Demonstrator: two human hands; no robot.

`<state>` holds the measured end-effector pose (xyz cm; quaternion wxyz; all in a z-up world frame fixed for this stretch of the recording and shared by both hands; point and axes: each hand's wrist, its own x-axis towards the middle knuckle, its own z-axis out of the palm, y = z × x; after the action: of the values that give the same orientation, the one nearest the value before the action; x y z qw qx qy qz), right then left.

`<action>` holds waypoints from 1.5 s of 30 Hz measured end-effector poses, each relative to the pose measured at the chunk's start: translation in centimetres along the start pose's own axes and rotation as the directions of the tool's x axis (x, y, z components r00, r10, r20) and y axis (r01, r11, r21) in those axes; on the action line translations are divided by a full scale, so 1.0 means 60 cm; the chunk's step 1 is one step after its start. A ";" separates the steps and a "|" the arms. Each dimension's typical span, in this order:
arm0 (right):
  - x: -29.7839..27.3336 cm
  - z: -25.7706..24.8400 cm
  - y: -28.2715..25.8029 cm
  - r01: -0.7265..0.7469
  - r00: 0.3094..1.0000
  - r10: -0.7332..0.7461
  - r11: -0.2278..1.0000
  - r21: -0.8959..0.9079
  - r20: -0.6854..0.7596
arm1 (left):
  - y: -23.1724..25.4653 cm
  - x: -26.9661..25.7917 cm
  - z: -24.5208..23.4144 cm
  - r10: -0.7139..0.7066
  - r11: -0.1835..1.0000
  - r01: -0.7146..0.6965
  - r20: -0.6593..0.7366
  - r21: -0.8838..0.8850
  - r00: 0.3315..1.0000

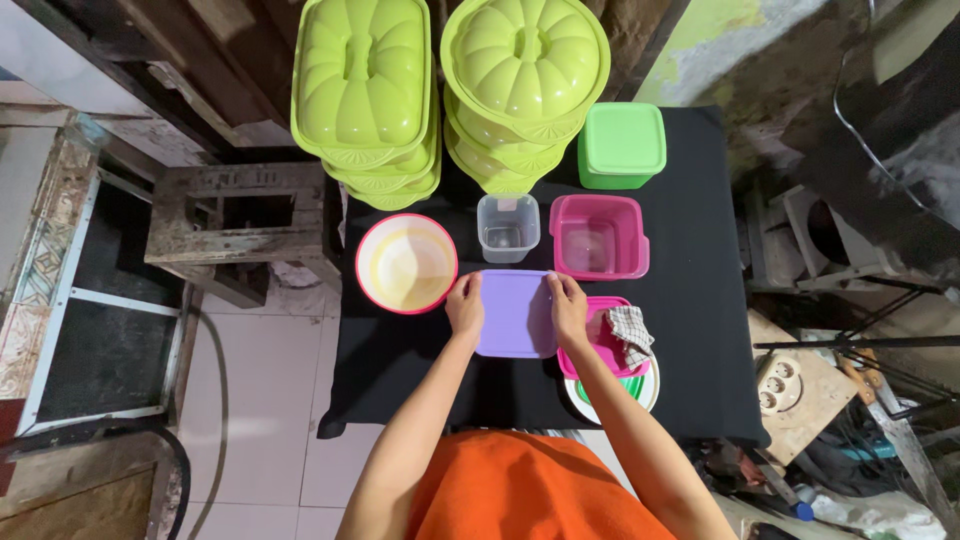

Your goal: The person wipes the inside and outside of several plastic containers with a cloth, then places the lids on the containers. The containers are green, blue, and purple, and the person handles them one at a time on a black table.

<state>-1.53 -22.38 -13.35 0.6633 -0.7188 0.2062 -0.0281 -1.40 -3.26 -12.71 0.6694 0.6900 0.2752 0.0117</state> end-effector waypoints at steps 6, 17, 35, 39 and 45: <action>-0.001 0.000 0.000 -0.015 1.000 0.015 1.000 0.020 -0.011 | -0.003 -0.001 0.006 0.069 0.994 -0.065 -0.045 0.089 0.997; 0.012 -0.003 0.009 -0.106 0.994 0.094 0.971 0.215 0.062 | -0.003 -0.002 0.011 0.170 0.979 -0.160 -0.067 0.127 0.983; 0.015 0.000 0.003 -0.017 0.996 0.008 0.994 0.110 0.087 | 0.038 -0.028 0.001 0.308 0.935 -0.294 -0.041 0.199 0.951; 0.019 -0.002 -0.023 0.094 0.991 -0.079 0.985 -0.148 0.105 | 0.064 -0.082 -0.016 0.589 0.672 -0.587 0.153 0.453 0.793; 0.028 0.002 -0.088 0.494 0.853 -0.308 0.738 -0.460 0.422 | 0.005 -0.170 -0.035 0.537 0.746 -0.516 0.077 0.422 0.840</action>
<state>1.43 -22.63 -8.65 0.4283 -0.9012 -0.0662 0.0044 -10.76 -5.34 -8.63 0.4646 0.8678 0.0816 0.1563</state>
